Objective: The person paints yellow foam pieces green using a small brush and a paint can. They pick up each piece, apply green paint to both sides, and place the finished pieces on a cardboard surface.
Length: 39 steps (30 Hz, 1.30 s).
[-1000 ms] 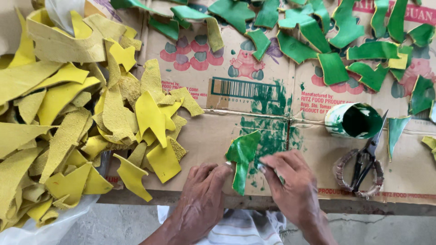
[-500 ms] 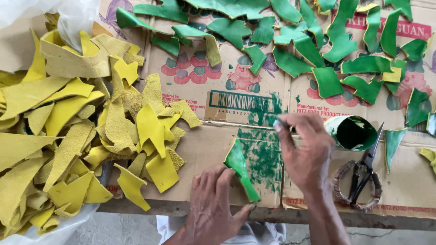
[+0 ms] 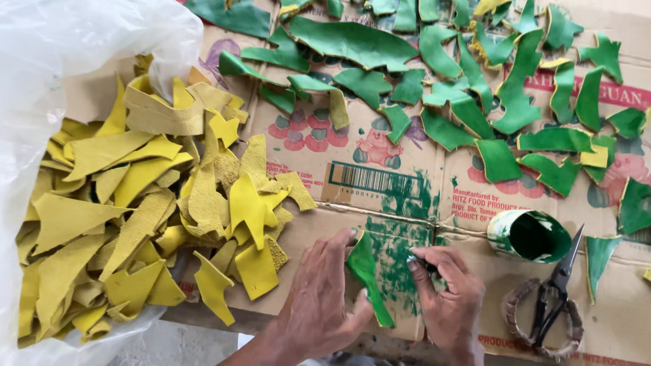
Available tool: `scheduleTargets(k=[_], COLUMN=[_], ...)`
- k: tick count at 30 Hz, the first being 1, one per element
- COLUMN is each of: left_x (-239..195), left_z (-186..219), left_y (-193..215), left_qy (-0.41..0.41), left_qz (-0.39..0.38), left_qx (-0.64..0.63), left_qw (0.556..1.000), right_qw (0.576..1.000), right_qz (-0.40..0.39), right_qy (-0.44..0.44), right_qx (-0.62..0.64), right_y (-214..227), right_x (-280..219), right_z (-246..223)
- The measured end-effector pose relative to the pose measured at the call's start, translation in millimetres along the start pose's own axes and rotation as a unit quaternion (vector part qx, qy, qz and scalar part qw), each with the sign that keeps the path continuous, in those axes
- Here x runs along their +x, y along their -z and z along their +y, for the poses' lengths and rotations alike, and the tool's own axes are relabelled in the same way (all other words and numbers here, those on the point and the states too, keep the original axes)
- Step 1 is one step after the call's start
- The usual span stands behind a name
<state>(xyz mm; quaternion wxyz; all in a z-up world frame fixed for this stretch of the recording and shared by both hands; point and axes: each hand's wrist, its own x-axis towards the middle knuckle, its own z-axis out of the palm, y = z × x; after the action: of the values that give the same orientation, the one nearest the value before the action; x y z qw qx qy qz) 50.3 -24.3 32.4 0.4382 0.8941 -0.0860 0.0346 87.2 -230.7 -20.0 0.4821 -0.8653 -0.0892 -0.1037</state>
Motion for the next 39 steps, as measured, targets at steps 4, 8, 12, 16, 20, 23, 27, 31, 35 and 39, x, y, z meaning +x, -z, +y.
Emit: scheduleTargets(k=[4, 8, 12, 16, 20, 23, 27, 31, 35, 39], left_x=[26.0, 62.6, 85.4, 96.1, 103.3, 108.6, 123.9, 165.2, 207.7, 262.9], left_z=[-14.1, -44.0, -58.7, -66.3, -65.2, -62.6, -65.6, -79.2, -85.2, -98.3], left_y=[-4.3, 2.3, -0.6, 0.6, 2.4, 9.3, 28.9, 69.2, 142.1, 226.2], left_qy=[0.101, 0.082, 0.063, 0.037, 0.095, 0.169, 0.194, 0.119, 0.090, 0.049], left_qz=[0.012, -0.087, -0.177, -0.231, -0.282, -0.293, -0.230, -0.070, 0.132, 0.288], left_qx=[0.000, -0.017, -0.028, -0.030, -0.093, -0.183, -0.236, -0.309, -0.335, -0.275], left_qw=[0.995, 0.993, 0.982, 0.972, 0.950, 0.923, 0.924, 0.941, 0.929, 0.916], right_qw=[1.000, 1.000, 0.999, 0.999, 0.999, 0.998, 0.984, 0.979, 0.967, 0.958], right_qz=[-0.007, 0.008, 0.021, 0.024, 0.014, 0.014, 0.058, 0.027, -0.025, -0.072], right_qy=[-0.012, 0.016, 0.014, 0.003, 0.002, 0.041, 0.143, 0.199, 0.246, 0.261], right_qx=[0.013, 0.020, 0.026, 0.025, 0.034, 0.055, 0.088, 0.019, -0.067, -0.098], right_y=[-1.3, -4.2, -3.1, -2.7, -4.2, -4.6, -14.2, -30.9, -57.8, -72.5], right_x=[-2.4, -1.7, 1.3, 4.5, 7.7, 12.8, 16.0, 30.1, 57.2, 76.1], right_z=[1.0, 7.3, 18.0, 29.6, 41.8, 63.9, 135.9, 244.4, 302.7, 309.7])
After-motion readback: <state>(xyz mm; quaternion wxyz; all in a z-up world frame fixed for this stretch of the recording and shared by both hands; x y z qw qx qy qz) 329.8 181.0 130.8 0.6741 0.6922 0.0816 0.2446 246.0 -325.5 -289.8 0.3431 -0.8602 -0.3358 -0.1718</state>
